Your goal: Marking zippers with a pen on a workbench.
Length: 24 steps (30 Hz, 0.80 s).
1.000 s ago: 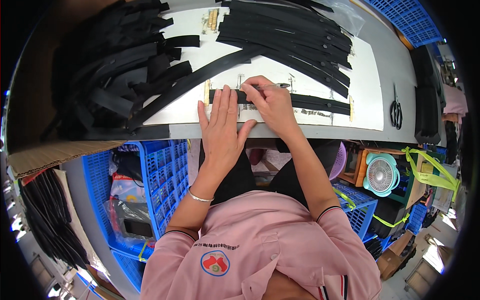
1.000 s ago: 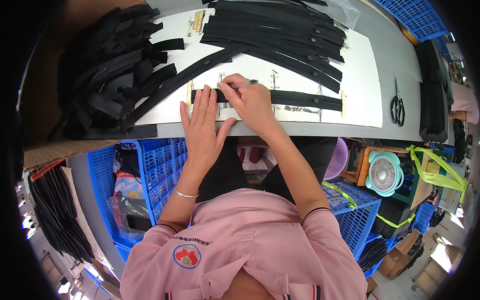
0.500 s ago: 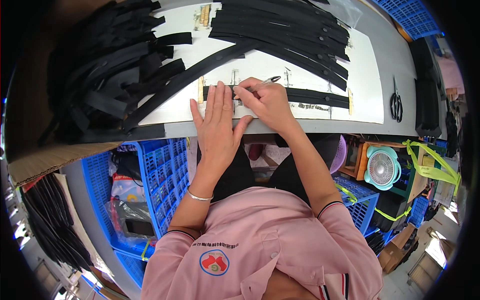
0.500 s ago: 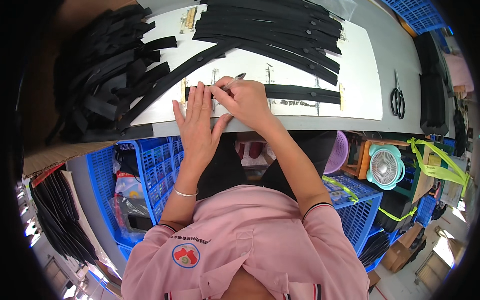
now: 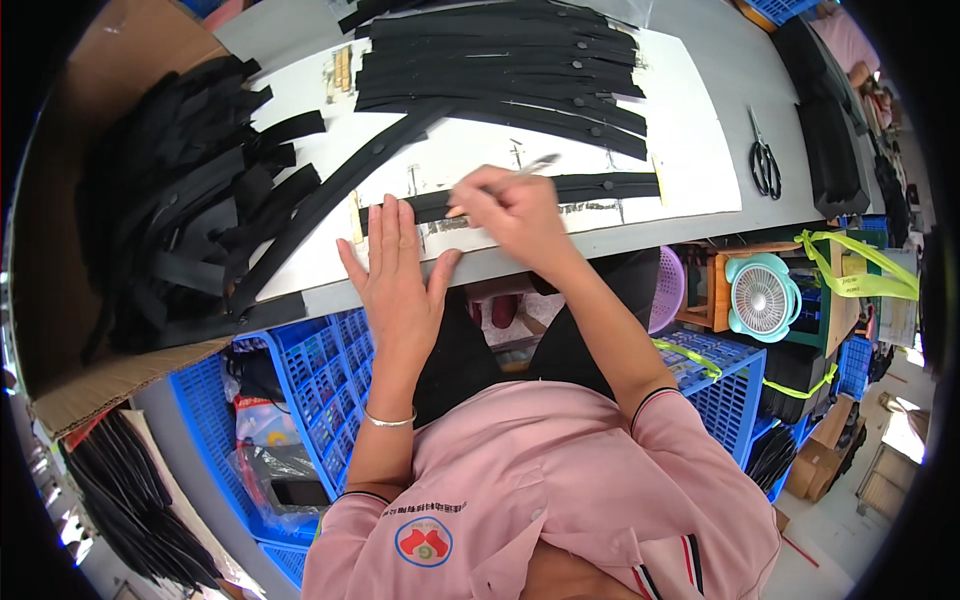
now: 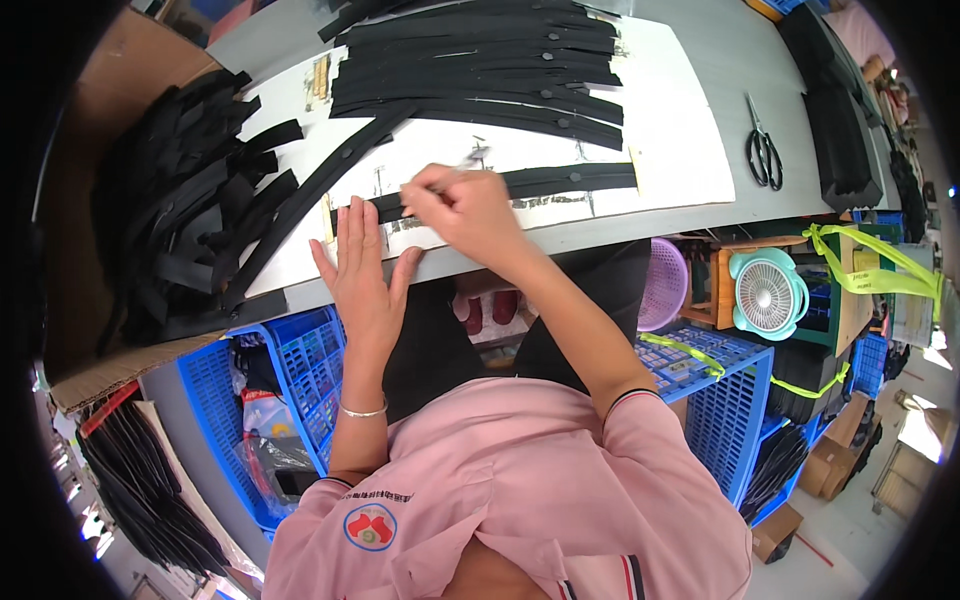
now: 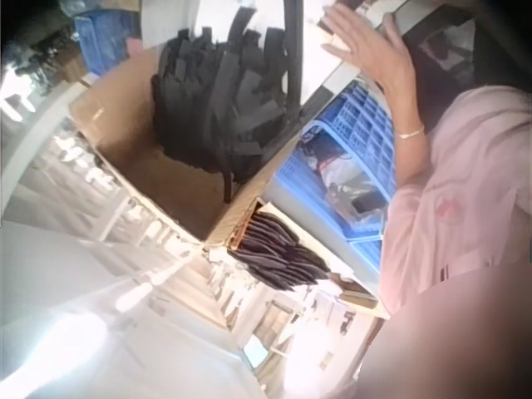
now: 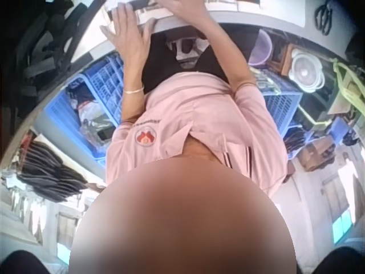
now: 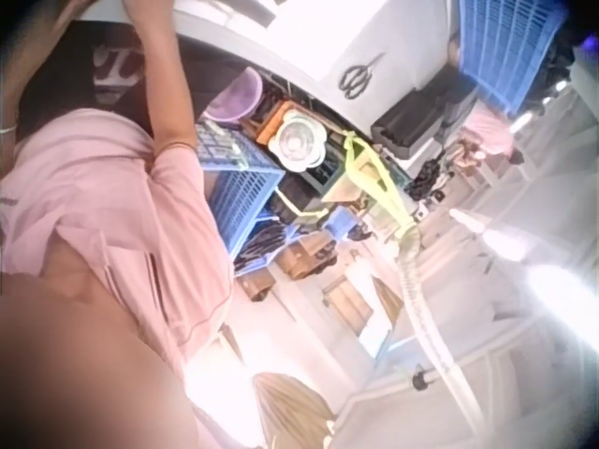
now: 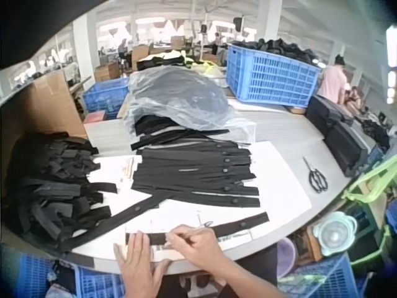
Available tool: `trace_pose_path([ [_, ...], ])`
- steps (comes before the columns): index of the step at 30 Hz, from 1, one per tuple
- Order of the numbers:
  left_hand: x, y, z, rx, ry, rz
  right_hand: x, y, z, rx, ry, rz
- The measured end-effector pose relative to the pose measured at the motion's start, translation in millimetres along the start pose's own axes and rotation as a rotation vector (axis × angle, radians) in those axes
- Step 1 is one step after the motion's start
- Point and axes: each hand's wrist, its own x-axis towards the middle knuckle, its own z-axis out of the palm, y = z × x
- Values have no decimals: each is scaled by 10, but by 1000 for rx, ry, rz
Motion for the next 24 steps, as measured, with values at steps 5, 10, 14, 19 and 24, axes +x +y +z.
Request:
trace_pose_path([
  [5, -4, 29, -11, 23, 14, 23, -146, 107, -508, -152, 343, 38],
  [10, -5, 39, -8, 19, 3, 26, -153, 244, -542, -238, 291, -23],
  [14, 61, 257, -19, -132, 7, 76, -146, 324, -540, -287, 281, -57],
  [19, 152, 577, 104, -234, -96, 192, -142, 299, -507, -300, 274, -9],
  [24, 156, 600, 182, -223, -68, 173, -158, 358, -496, -437, 287, -85],
])
